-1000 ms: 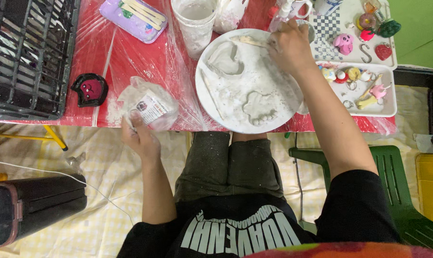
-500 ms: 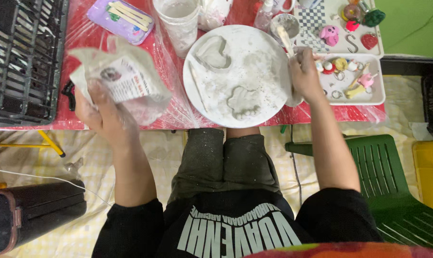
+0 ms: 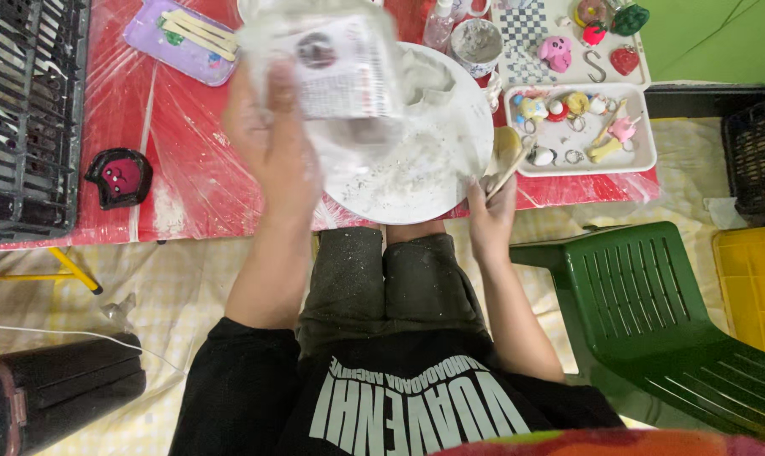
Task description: The person pours clay slip from a plastic bag into a plaster mold resting on a plate, spreading it by hand and with a wooden spatula to coat the mold cavity. They then scrape excess slip from the mold and plate and shape small clay pieces on the plate edge.
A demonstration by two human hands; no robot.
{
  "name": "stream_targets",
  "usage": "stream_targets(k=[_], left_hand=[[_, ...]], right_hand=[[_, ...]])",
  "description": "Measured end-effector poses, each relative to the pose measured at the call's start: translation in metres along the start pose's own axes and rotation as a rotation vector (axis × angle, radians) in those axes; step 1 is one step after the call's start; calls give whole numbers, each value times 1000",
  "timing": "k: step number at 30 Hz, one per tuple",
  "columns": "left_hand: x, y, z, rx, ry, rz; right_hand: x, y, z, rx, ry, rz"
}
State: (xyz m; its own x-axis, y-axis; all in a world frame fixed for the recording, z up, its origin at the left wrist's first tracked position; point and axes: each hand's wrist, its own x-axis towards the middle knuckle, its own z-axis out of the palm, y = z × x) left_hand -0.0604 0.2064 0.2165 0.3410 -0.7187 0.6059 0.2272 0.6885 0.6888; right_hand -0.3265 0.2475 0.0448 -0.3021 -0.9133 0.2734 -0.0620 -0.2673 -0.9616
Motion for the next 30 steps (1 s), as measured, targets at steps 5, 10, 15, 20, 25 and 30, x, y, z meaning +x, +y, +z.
stream_targets(k=[5, 10, 15, 20, 25, 30], left_hand=[[-27, -26, 34, -49, -170, -56], [-74, -62, 61, -504, -218, -432], [-118, -72, 32, -305, -249, -513], [-120, -70, -4, -452, -148, -699], [-101, -51, -24, -408, -244, -725], [-87, -28, -44, -19, -317, -619]], right_hand=[[-32, 4, 2, 249, 8, 140], [-55, -7, 1, 347, 22, 213], [-54, -43, -6, 298, 120, 12], [-43, -91, 0, -12, -96, -235], [-22, -112, 36, -212, -213, -305], [-33, -108, 56, -413, -214, -499]])
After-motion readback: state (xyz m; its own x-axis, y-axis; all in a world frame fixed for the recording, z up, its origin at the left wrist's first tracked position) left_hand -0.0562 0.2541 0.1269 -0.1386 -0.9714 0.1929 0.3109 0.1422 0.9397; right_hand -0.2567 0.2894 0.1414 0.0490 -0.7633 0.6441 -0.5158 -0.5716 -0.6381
